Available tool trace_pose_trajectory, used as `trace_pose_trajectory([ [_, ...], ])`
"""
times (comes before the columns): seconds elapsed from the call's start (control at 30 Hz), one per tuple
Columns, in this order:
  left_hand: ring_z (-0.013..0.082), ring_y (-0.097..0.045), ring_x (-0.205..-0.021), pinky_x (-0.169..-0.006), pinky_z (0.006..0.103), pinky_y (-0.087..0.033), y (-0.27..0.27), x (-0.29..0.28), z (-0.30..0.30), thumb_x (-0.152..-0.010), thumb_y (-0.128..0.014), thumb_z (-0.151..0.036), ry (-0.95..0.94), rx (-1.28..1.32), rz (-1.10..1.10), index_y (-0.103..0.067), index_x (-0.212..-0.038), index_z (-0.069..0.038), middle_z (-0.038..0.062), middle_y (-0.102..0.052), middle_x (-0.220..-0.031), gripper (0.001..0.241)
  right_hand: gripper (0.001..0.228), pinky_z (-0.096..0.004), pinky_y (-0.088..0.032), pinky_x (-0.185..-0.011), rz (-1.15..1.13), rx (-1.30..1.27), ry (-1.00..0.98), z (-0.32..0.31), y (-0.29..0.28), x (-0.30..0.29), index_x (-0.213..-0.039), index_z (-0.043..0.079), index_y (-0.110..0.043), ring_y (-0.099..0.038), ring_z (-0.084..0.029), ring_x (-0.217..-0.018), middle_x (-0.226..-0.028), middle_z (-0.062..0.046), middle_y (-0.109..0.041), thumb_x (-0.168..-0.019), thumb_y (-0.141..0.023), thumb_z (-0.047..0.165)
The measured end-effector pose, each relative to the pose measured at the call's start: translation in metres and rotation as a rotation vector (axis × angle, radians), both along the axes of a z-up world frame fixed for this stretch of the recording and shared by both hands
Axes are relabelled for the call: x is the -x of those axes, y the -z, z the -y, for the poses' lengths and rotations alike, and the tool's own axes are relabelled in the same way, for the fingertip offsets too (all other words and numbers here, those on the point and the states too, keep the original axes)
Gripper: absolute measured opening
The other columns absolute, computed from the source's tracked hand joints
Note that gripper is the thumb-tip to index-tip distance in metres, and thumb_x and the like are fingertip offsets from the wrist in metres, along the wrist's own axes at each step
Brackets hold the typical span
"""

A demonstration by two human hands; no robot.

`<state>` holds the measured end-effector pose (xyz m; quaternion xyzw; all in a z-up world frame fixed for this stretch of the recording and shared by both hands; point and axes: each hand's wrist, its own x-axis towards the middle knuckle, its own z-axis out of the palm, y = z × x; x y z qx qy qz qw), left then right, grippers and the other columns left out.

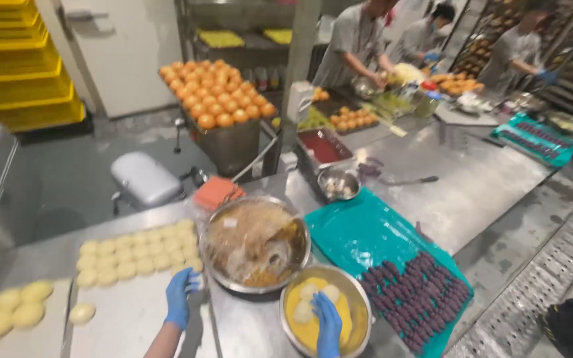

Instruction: Filling and shaping dough balls into buns on a bakery workbench.

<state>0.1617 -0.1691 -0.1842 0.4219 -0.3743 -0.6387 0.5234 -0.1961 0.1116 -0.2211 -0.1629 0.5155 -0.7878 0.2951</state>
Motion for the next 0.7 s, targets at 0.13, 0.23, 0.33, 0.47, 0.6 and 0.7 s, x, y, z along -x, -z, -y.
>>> trace_pose_trajectory([
  [0.13, 0.0154, -0.066, -0.090, -0.079, 0.0294, -0.052, 0.004, -0.026, 0.000, -0.103, -0.057, -0.025, -0.084, 0.160, 0.201, -0.073, -0.114, -0.006, 0.006, -0.074, -0.101, 0.027, 0.039, -0.037, -0.053, -0.094, -0.034, 0.011, -0.062, -0.009, -0.065, -0.032, -0.133, -0.007, -0.064, -0.069, -0.026, -0.110, -0.129, -0.016, -0.069, -0.105, -0.048, 0.014],
  [0.23, 0.0188, -0.068, -0.102, -0.091, 0.0341, -0.052, 0.024, -0.056, 0.026, -0.099, -0.065, -0.025, -0.305, 0.333, 0.430, -0.074, -0.113, -0.003, 0.009, -0.075, -0.110, 0.027, 0.040, -0.035, -0.055, -0.093, -0.145, 0.036, -0.140, -0.006, -0.086, -0.040, -0.134, -0.006, -0.062, -0.069, -0.023, -0.111, -0.131, -0.012, -0.069, -0.104, -0.045, 0.014],
  [0.33, 0.0325, -0.064, -0.111, -0.097, 0.0456, -0.051, 0.015, -0.091, 0.032, -0.092, -0.074, -0.026, -0.512, 0.314, 0.992, -0.074, -0.121, -0.006, 0.017, -0.069, -0.120, 0.035, 0.040, -0.036, -0.055, -0.092, -0.133, -0.030, -0.128, -0.002, -0.084, -0.043, -0.137, -0.005, -0.060, -0.069, -0.024, -0.109, -0.131, -0.014, -0.068, -0.105, -0.045, 0.014],
  [0.47, 0.0398, -0.059, -0.117, -0.101, 0.0502, -0.048, 0.003, -0.127, 0.030, -0.086, -0.073, -0.030, -0.834, 0.031, 1.380, -0.057, -0.134, -0.001, 0.022, -0.054, -0.138, 0.058, 0.040, -0.036, -0.055, -0.095, -0.111, -0.054, -0.141, -0.010, -0.085, -0.056, -0.138, -0.007, -0.058, -0.068, -0.024, -0.112, -0.132, -0.016, -0.067, -0.105, -0.046, 0.014],
  [0.6, 0.0395, -0.056, -0.124, -0.102, 0.0497, -0.047, -0.012, -0.139, 0.030, -0.090, -0.069, -0.029, -0.776, -0.252, 1.309, -0.056, -0.138, -0.006, 0.021, -0.049, -0.145, 0.055, 0.040, -0.037, -0.054, -0.100, -0.127, 0.029, -0.243, 0.000, -0.068, -0.063, -0.139, -0.009, -0.057, -0.068, -0.026, -0.113, -0.131, -0.018, -0.067, -0.107, -0.047, 0.012],
  [0.7, 0.0358, -0.058, -0.125, -0.103, 0.0489, -0.049, -0.049, -0.117, 0.016, -0.093, -0.064, -0.027, -0.717, -0.291, 1.098, -0.058, -0.136, -0.010, 0.017, -0.053, -0.144, 0.047, 0.039, -0.038, -0.053, -0.101, -0.092, 0.007, -0.325, 0.000, -0.061, -0.077, -0.137, -0.011, -0.057, -0.068, -0.026, -0.115, -0.130, -0.020, -0.067, -0.106, -0.048, 0.011],
])
